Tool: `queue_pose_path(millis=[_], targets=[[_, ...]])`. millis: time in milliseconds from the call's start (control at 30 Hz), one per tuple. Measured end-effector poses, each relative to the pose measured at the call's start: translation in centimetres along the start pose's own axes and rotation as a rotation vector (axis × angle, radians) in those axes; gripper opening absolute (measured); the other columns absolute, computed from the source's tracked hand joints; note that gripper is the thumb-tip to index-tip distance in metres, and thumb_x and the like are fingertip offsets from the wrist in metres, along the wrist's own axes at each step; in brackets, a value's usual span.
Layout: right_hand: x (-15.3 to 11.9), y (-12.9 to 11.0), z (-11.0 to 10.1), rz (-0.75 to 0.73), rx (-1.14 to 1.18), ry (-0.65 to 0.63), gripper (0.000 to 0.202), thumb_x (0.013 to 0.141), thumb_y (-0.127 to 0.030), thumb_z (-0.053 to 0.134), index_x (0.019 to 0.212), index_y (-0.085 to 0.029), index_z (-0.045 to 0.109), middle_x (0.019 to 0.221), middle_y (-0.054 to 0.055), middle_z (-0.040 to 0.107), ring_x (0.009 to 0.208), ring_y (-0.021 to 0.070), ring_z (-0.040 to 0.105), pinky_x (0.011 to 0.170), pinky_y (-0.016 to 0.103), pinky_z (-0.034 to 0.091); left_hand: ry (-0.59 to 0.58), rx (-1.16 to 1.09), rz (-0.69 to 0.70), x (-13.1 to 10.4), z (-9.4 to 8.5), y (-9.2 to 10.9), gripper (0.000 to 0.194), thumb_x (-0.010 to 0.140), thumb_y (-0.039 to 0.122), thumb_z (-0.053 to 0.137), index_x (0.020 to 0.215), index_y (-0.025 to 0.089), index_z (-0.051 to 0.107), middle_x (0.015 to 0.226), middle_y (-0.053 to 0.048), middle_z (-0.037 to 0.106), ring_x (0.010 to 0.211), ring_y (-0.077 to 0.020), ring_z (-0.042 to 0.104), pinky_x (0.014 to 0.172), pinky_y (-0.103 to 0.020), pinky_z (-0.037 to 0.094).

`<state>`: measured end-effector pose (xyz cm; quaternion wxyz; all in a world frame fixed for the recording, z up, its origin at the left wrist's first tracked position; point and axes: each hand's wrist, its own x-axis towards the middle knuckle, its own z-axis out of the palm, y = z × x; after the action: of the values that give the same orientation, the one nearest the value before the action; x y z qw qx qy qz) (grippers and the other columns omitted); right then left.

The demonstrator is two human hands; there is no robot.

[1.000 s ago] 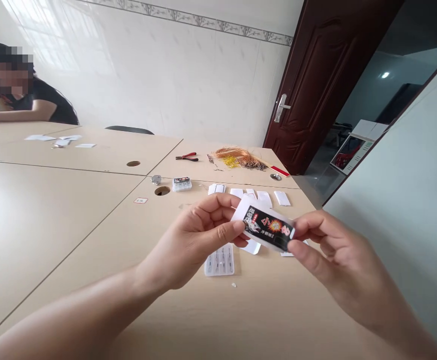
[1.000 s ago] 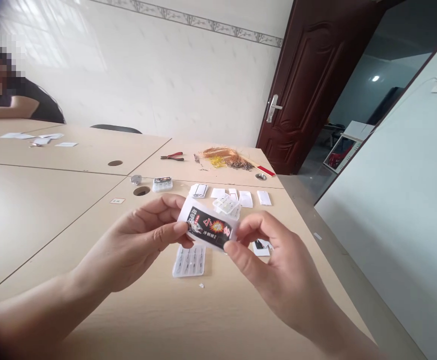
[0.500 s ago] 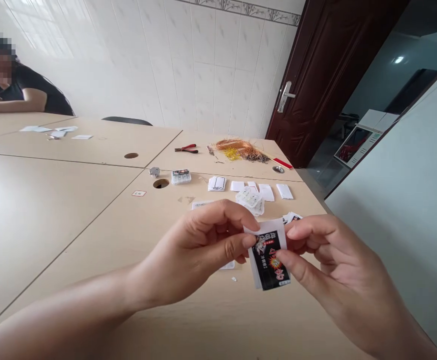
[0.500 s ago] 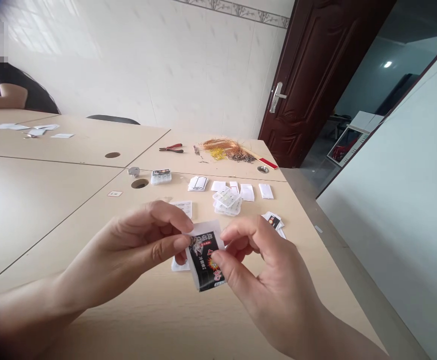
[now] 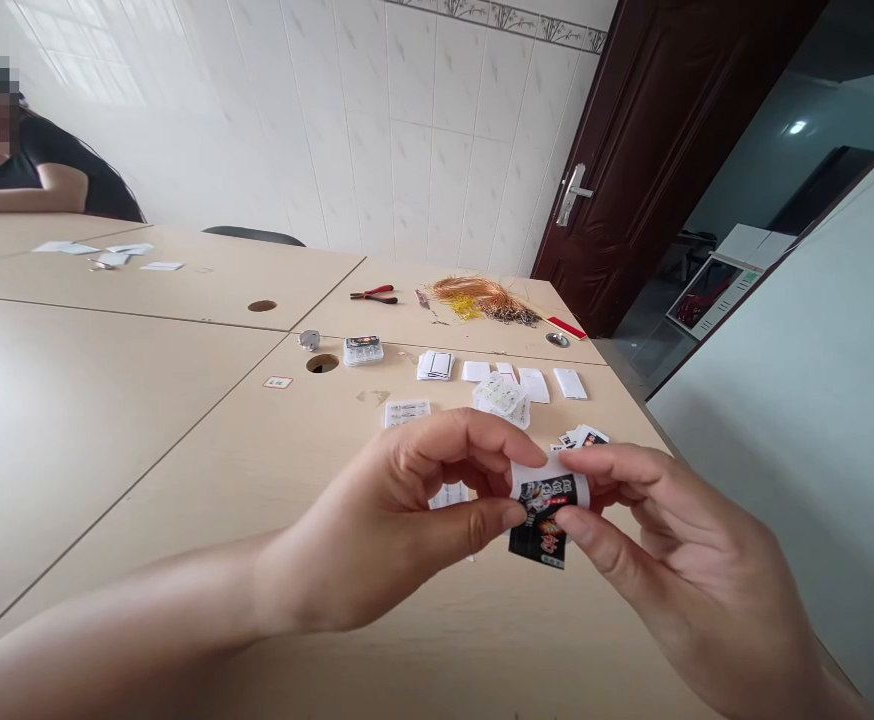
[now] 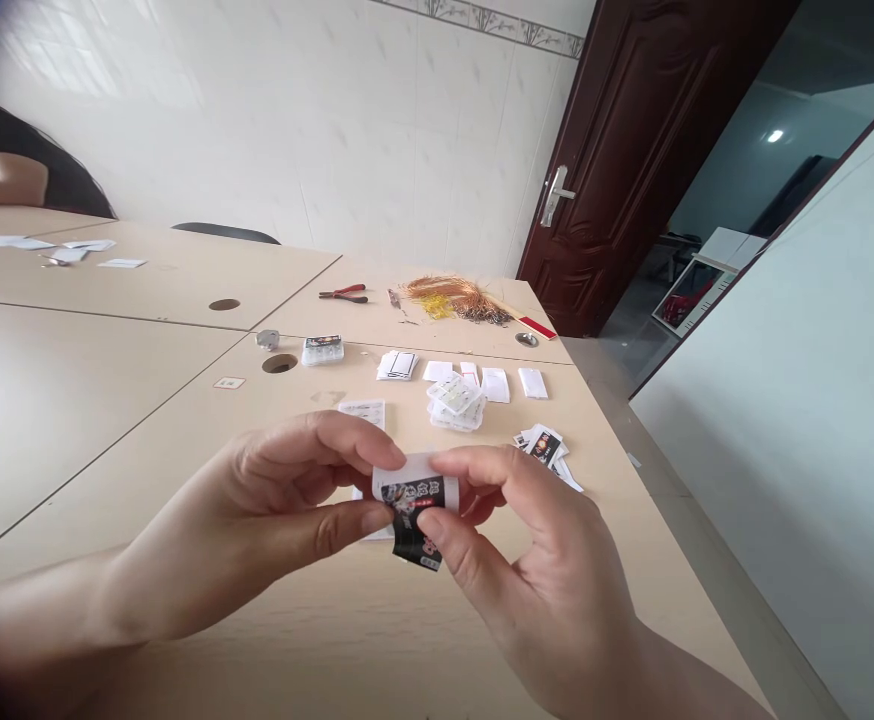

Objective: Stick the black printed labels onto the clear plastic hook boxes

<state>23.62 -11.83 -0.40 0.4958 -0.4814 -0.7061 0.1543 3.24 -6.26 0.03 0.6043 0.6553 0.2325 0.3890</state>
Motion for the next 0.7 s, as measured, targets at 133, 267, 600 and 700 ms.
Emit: queue_pose_path(millis=[133,267,600,700], targets=[[-0.16,0.33,0.07,-0.032,-0.022,0.002,0.017,0.094,-0.032,0.069,0.109,-0.039,0.067,0.093,-0.005,0.076,0.075,0.0138,0.07,0.07,0.023,0.062,-0.021,-0.018,0.009,0.04,-0.01,0.1,0.011,0.09,0.017,0.07,0.099,0.022,0.067,0.082,0.001,0.068,0.077,-0.0132,0.065,0.071,-0.024,0.054],[-0.18,0.42,0.15,-0.081,-0.023,0.01,0.013,0.095,-0.028,0.068,0.105,-0.035,0.065,0.089,-0.004,0.074,0.074,0.0152,0.068,0.069,0.027,0.061,-0.066,-0.128,0.007,0.14,0.0,0.1,0.006,0.094,0.016,0.066,0.098,0.02,0.067,0.083,0.001,0.07,0.079,-0.0119,0.066,0.072,-0.022,0.055],[-0.1,0.34,0.18,-0.138,0.003,-0.002,0.014,0.093,-0.017,0.066,0.099,-0.029,0.061,0.086,-0.007,0.071,0.079,0.0093,0.067,0.071,0.019,0.056,-0.118,-0.233,-0.053,0.28,-0.01,0.56,0.007,0.097,0.016,0.064,0.094,0.016,0.071,0.082,-0.001,0.07,0.081,-0.0103,0.064,0.076,-0.02,0.054],[-0.1,0.33,0.11,-0.144,0.004,-0.006,0.015,0.092,-0.014,0.065,0.095,-0.028,0.06,0.084,-0.005,0.071,0.081,0.0112,0.069,0.069,0.021,0.057,-0.125,-0.259,-0.058,0.29,0.02,0.49,0.007,0.097,0.017,0.065,0.095,0.016,0.071,0.083,-0.001,0.071,0.081,-0.011,0.064,0.077,-0.022,0.054]])
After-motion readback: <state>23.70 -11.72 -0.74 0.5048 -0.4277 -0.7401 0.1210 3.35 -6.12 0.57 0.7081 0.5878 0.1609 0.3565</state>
